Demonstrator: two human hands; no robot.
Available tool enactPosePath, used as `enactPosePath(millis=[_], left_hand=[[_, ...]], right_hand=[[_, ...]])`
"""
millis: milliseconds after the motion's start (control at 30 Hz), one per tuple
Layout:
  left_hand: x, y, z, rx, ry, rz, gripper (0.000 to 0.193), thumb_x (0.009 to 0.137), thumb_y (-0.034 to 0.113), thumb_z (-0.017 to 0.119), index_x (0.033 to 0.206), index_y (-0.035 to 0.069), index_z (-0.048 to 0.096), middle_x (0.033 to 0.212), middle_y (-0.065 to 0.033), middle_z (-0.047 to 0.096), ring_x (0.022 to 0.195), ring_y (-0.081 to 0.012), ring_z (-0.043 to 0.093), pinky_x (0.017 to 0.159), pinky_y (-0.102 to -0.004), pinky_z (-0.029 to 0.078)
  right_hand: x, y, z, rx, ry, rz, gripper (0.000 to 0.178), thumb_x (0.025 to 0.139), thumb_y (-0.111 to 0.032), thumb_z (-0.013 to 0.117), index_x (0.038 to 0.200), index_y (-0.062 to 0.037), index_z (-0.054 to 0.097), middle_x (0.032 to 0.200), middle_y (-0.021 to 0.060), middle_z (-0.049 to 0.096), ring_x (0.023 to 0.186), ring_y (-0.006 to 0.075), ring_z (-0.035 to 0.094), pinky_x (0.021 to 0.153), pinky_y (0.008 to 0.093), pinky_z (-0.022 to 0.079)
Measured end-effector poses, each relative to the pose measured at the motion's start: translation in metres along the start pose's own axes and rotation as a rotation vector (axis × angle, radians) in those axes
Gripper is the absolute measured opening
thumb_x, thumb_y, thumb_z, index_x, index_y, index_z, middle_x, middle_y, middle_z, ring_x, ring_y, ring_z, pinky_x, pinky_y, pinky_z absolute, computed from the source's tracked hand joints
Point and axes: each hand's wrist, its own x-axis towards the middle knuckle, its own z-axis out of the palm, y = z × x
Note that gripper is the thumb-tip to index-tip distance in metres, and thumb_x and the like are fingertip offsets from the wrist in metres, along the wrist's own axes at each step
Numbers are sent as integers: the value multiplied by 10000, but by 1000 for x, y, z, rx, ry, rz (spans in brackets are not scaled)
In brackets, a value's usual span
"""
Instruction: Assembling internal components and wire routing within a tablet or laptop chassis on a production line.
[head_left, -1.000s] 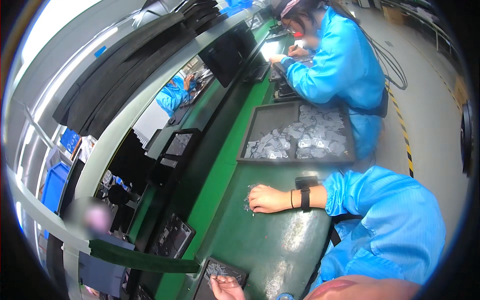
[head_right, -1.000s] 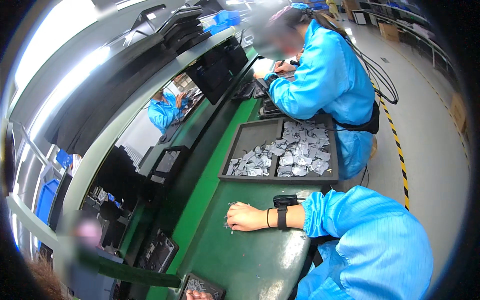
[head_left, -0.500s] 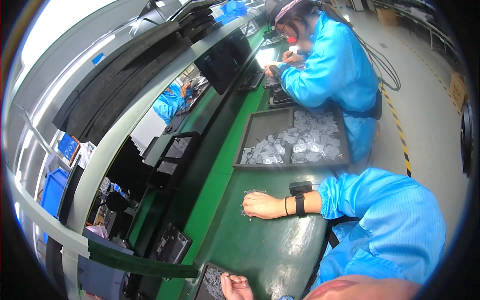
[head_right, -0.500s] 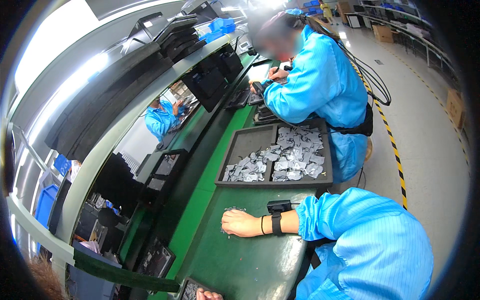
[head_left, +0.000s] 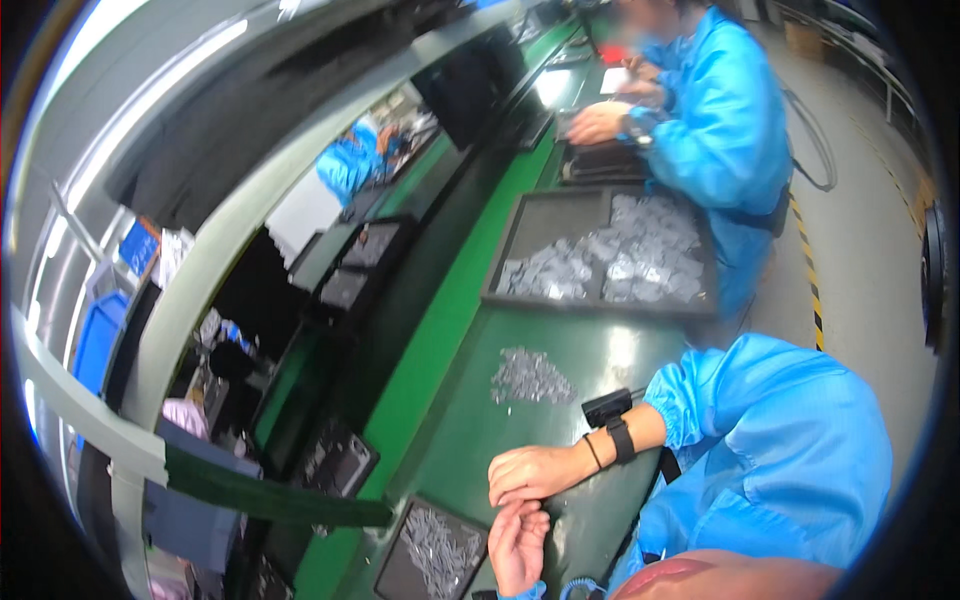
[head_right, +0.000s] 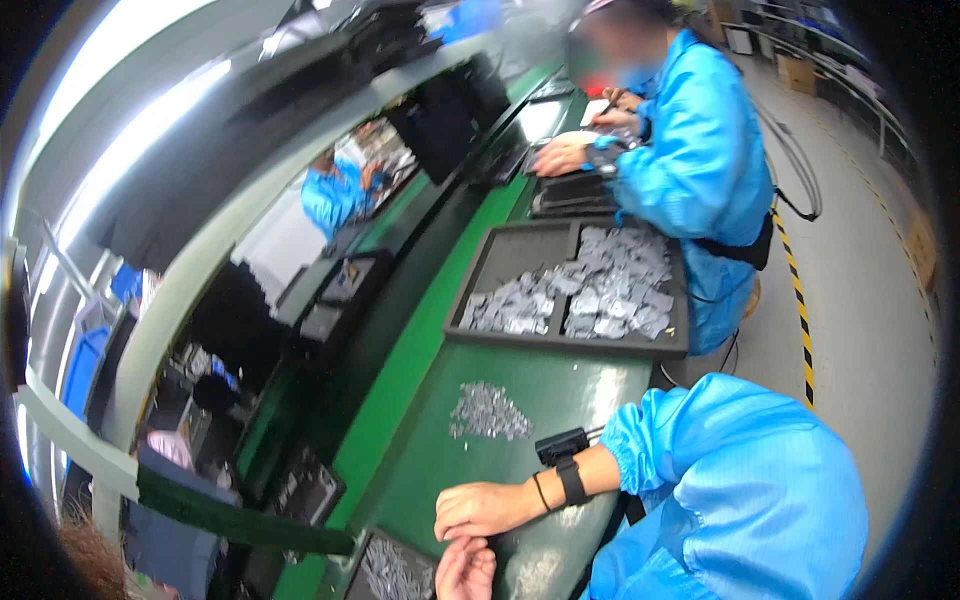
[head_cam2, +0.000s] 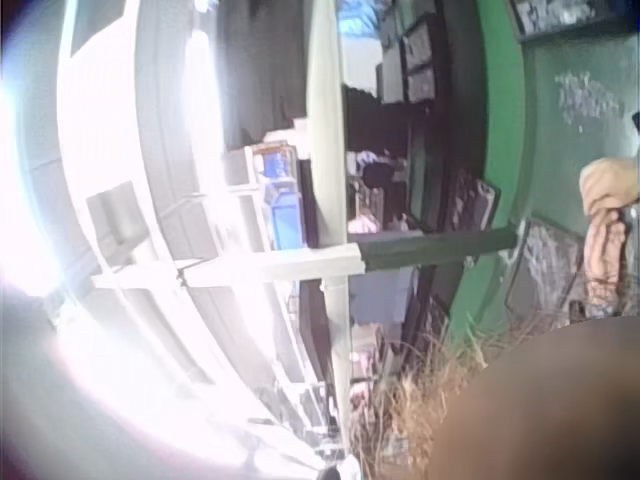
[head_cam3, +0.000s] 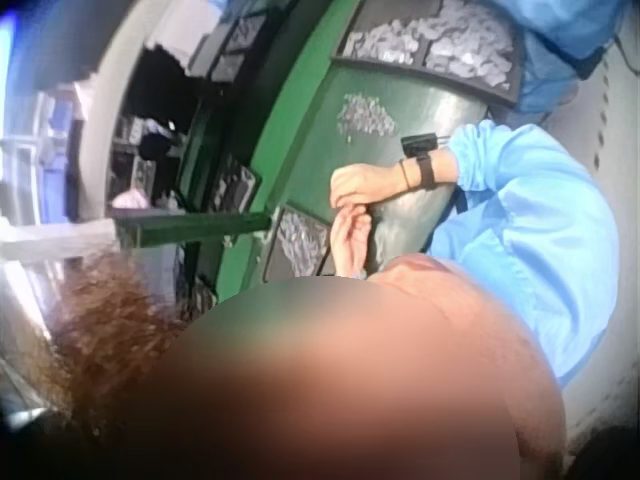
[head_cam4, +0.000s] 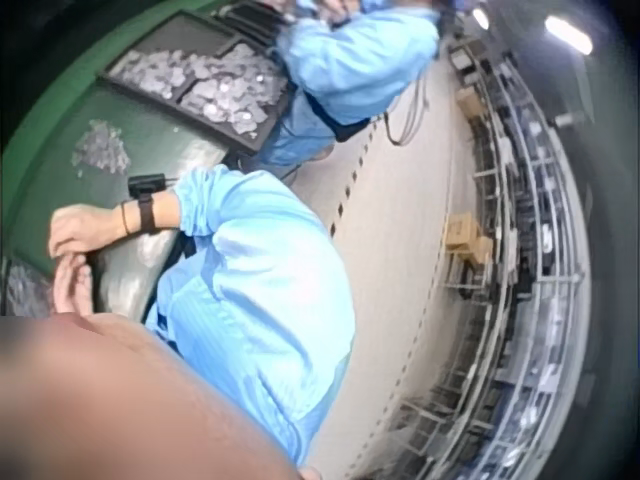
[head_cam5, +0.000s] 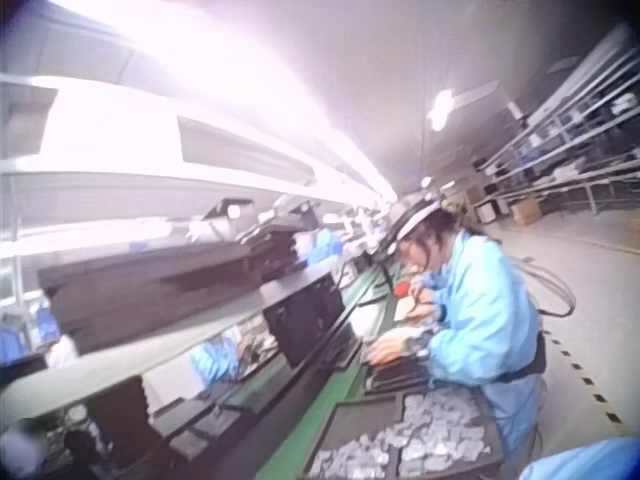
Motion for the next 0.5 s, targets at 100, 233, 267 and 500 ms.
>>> enactPosePath(millis=[100,233,267,500], left_hand=[[5,-5,-10,-42,-40,41,329,962,146,519,1231,-45,510,1108,-184,618,896,-238,631,807,-348,523],[5,0,-8,-30,-72,85,412,958,129,523,1329,-34,449,1159,-187,606,933,-234,636,807,-326,525],[5,0,-6,-41,-41,75,364,964,122,513,1292,-35,484,1110,-173,622,899,-224,637,777,-318,526],[4,0,-7,-44,-46,47,320,974,126,504,1250,-35,524,1078,-168,632,886,-224,642,772,-319,529]], right_hand=[[-6,9,-1,33,6,87,71,885,-125,603,920,-70,633,871,66,604,876,261,570,773,360,480],[-1,3,-9,29,35,166,74,875,-87,609,926,-48,645,865,69,612,884,256,570,771,360,482],[0,2,-9,50,17,174,74,875,-87,609,926,-48,645,865,69,612,884,256,570,771,360,482],[-2,2,-10,15,-47,106,122,836,-69,633,953,-39,654,859,74,607,888,255,570,785,355,484]])
